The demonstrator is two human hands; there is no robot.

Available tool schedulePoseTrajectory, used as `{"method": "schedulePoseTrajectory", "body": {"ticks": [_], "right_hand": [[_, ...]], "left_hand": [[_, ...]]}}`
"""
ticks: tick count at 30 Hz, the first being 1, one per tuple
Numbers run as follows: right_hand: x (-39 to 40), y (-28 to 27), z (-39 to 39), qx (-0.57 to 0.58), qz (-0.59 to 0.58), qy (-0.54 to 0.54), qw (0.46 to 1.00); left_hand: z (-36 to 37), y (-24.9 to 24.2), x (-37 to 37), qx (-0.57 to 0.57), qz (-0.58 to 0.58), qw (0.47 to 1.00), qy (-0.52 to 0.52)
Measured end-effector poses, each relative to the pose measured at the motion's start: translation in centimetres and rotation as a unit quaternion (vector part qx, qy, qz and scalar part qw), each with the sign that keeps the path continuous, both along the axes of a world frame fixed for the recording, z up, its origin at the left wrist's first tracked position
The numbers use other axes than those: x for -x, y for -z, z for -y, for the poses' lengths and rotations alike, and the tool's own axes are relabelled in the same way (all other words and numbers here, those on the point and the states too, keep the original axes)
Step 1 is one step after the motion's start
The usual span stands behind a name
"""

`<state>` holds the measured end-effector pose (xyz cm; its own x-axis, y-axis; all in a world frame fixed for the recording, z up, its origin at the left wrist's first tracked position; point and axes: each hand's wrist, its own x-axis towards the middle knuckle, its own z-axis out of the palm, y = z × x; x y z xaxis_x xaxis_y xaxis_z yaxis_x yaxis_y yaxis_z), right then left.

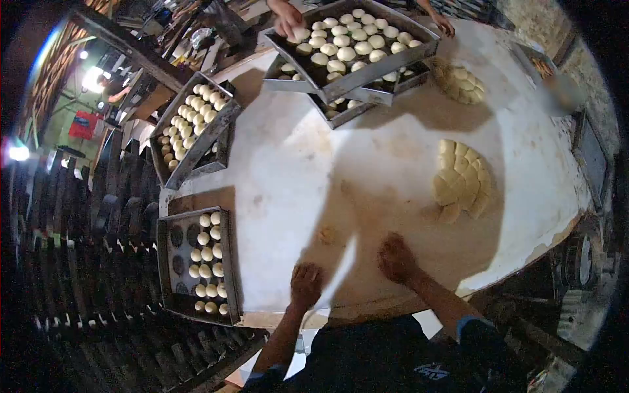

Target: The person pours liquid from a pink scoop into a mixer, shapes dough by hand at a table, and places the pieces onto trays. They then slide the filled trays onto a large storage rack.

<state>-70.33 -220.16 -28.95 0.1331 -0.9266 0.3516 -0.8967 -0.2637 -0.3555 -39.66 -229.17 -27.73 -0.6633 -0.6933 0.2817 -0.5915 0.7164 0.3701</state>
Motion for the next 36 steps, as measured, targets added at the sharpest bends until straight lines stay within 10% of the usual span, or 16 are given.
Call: {"method": "schedulePoseTrajectory", "body": {"ticks": [2,7,8,9,10,11,15,17,20,22,23,24,27,31,34,36], "right_hand": [[3.5,2.7,-1.2,-0.124,0.322,0.083,0.935],[4.2,-0.1,8.0,0.070,-0.005,0.253,0.965],[2.6,-0.9,8.9,0.068,0.021,0.294,0.953],[0.2,-1.5,9.8,0.073,0.007,0.262,0.962],[-1.7,-1.2,8.5,0.070,0.041,0.249,0.965],[-3.4,-0.8,6.9,0.066,0.074,0.237,0.966],[-2.7,-2.3,0.1,-0.100,0.059,0.198,0.973],[-0.7,-4.2,0.4,-0.289,0.127,0.372,0.873],[1.1,-1.9,1.7,-0.328,0.153,0.259,0.896],[-11.0,-9.1,9.1,-0.297,0.463,0.328,0.768],[-15.7,-9.0,11.9,-0.252,0.441,0.250,0.824],[-21.4,-13.7,15.5,-0.275,0.285,0.179,0.901],[-34.8,-18.9,24.4,-0.007,0.264,-0.069,0.962],[-45.6,-15.4,35.0,-0.006,0.230,-0.167,0.959],[-46.9,-5.7,38.9,-0.056,0.133,-0.220,0.965],[-44.2,-9.3,35.1,0.014,0.136,-0.211,0.968]], "left_hand": [[3.0,2.0,-4.5,-0.035,-0.017,0.998,-0.053],[9.5,-3.0,-2.3,-0.084,0.008,0.980,-0.183],[7.9,-1.6,0.4,-0.311,-0.251,0.895,-0.199],[6.6,-0.3,1.3,-0.485,-0.499,0.691,-0.195],[6.2,-0.5,1.1,-0.327,-0.255,0.897,-0.153],[6.1,-0.7,0.6,-0.129,0.027,0.987,-0.095],[2.0,-0.4,-6.6,-0.197,-0.002,0.980,0.009],[2.7,-4.7,-11.6,-0.236,-0.037,0.970,0.047],[9.5,-4.7,-19.7,-0.299,-0.200,0.920,-0.153],[15.7,-9.3,-22.7,-0.275,-0.419,0.821,-0.273],[18.5,-12.7,-25.5,-0.033,-0.219,0.936,-0.272],[21.2,-11.6,-28.1,-0.004,-0.171,0.939,-0.297],[26.6,-4.2,-33.3,-0.142,-0.031,0.942,-0.304],[25.9,-1.7,-34.4,0.079,-0.126,0.972,-0.184],[22.2,-6.6,-31.6,-0.016,-0.199,0.931,-0.306],[19.4,-10.4,-28.1,-0.007,-0.217,0.884,-0.415]]}}
